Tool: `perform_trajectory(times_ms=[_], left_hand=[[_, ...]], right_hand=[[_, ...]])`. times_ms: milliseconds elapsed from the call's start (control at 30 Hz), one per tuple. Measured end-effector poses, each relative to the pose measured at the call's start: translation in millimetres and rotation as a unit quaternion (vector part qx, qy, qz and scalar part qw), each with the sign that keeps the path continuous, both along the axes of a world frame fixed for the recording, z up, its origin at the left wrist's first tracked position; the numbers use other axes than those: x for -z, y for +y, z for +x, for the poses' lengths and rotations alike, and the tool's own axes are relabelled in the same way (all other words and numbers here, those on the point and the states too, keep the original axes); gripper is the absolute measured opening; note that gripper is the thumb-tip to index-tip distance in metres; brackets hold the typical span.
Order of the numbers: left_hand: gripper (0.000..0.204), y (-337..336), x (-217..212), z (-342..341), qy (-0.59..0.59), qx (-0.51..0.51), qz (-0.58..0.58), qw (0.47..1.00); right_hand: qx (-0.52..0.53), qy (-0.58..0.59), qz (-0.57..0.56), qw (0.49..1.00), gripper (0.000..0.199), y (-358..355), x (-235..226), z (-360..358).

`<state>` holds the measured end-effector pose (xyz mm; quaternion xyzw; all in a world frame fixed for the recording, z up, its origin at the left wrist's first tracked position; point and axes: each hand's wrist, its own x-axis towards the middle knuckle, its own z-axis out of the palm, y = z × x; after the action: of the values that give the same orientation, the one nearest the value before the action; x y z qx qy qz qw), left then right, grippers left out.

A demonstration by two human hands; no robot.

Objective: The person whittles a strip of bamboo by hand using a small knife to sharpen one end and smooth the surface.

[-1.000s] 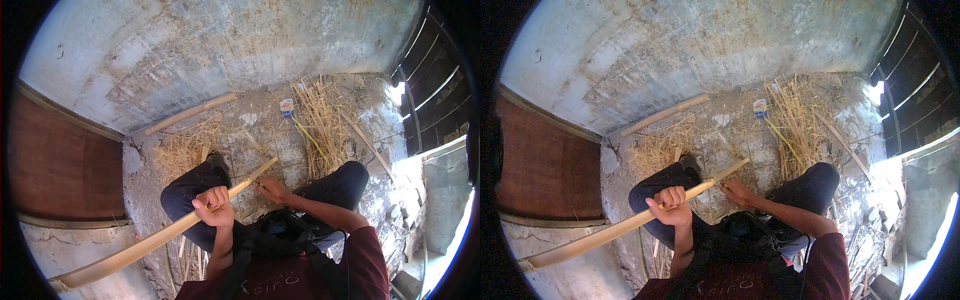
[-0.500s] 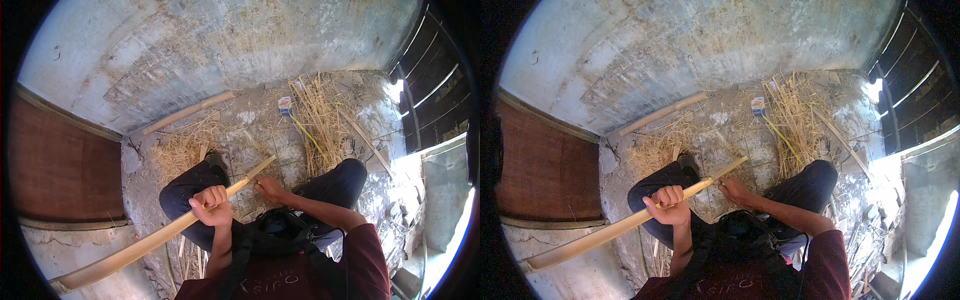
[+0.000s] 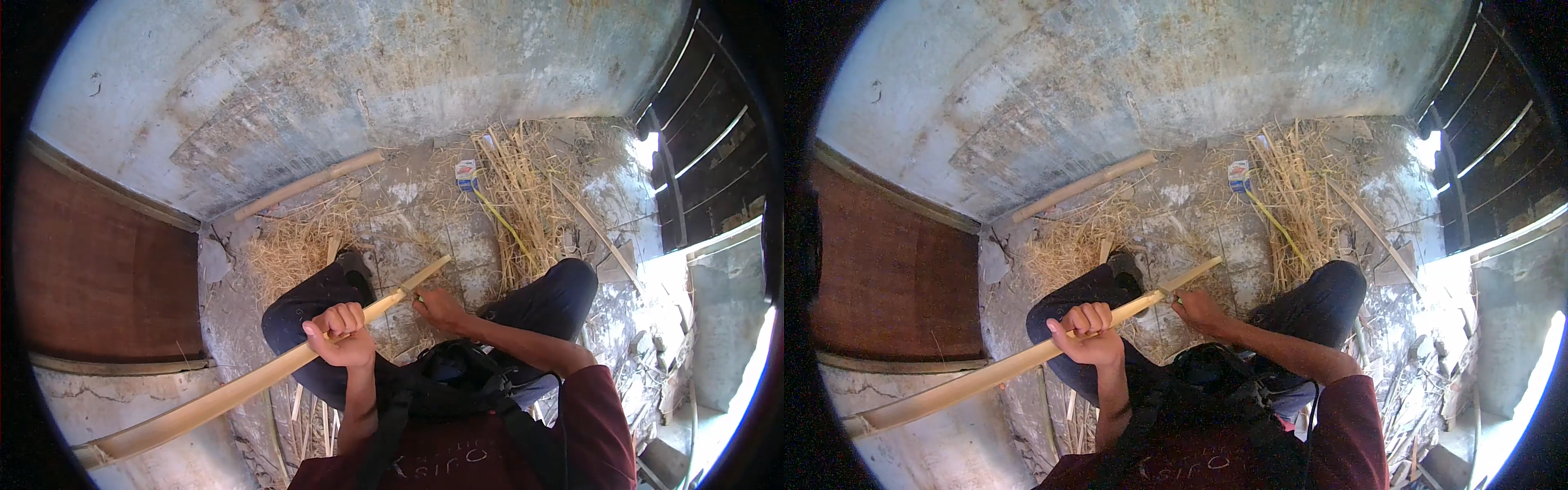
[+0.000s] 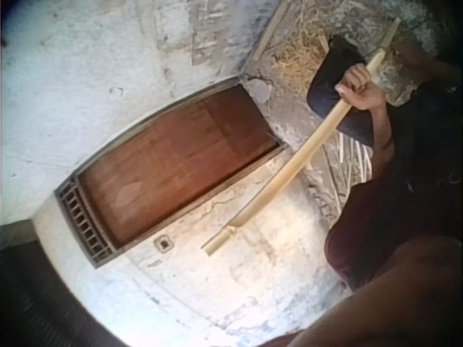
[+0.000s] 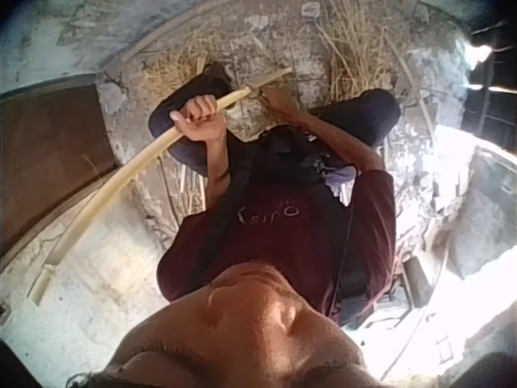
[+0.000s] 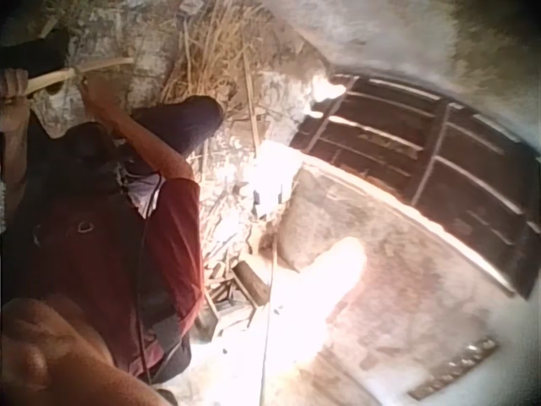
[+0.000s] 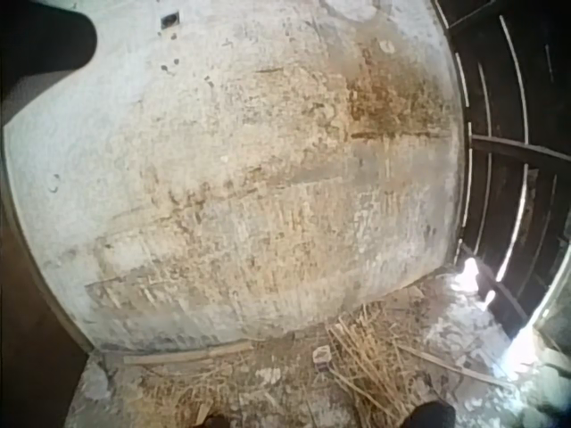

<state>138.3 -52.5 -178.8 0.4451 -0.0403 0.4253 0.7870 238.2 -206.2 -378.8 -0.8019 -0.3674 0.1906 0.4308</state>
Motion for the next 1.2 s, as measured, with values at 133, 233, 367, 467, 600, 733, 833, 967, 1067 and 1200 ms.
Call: perform_trajectory(times_ms=[133, 233, 367, 467, 600, 733, 833, 967, 1067, 1200], left_hand=[[0.064, -9, 4, -2, -0.032, -0.006, -0.075, 0.997], [0.062, -8, -5, 3, -0.010, 0.010, -0.014, 1.000], [0.055, -6, -2, 4, -0.016, 0.023, -0.003, 1.000], [0.050, -4, 5, 3, -0.030, 0.010, -0.016, 0.999], [0.046, -13, 6, 7, -0.045, 0.020, -0.024, 0.998], [0.046, -18, 1, 10, -0.057, 0.027, -0.027, 0.998], [0.045, -15, 4, 10, -0.057, 0.007, -0.055, 0.997], [0.046, -12, 1, 9, -0.065, 0.013, -0.050, 0.997], [0.047, -9, -6, -1, -0.064, 0.021, -0.030, 0.997], [0.048, -1, -30, -2, -0.070, 0.058, -0.034, 0.995]], right_hand=[[0.005, 0.000, -0.041, 0.999, 0.035, -5, 26, 10], [-0.003, -0.004, -0.033, 0.999, 0.036, -7, 37, 17], [-0.009, -0.015, -0.024, 1.000, 0.040, -10, 33, 23], [-0.019, 0.011, -0.052, 0.998, 0.039, -8, 11, 23], [-0.007, -0.001, -0.046, 0.999, 0.038, -7, 12, 22], [-0.009, 0.011, -0.055, 0.998, 0.039, -9, 23, 25], [0.020, 0.000, -0.035, 0.999, 0.037, -8, 31, 25], [0.048, 0.032, -0.085, 0.995, 0.035, -20, 67, 36], [0.027, -0.009, -0.145, 0.989, 0.036, -35, 91, 41], [0.050, -0.010, -0.110, 0.993, 0.034, -33, 84, 40]])
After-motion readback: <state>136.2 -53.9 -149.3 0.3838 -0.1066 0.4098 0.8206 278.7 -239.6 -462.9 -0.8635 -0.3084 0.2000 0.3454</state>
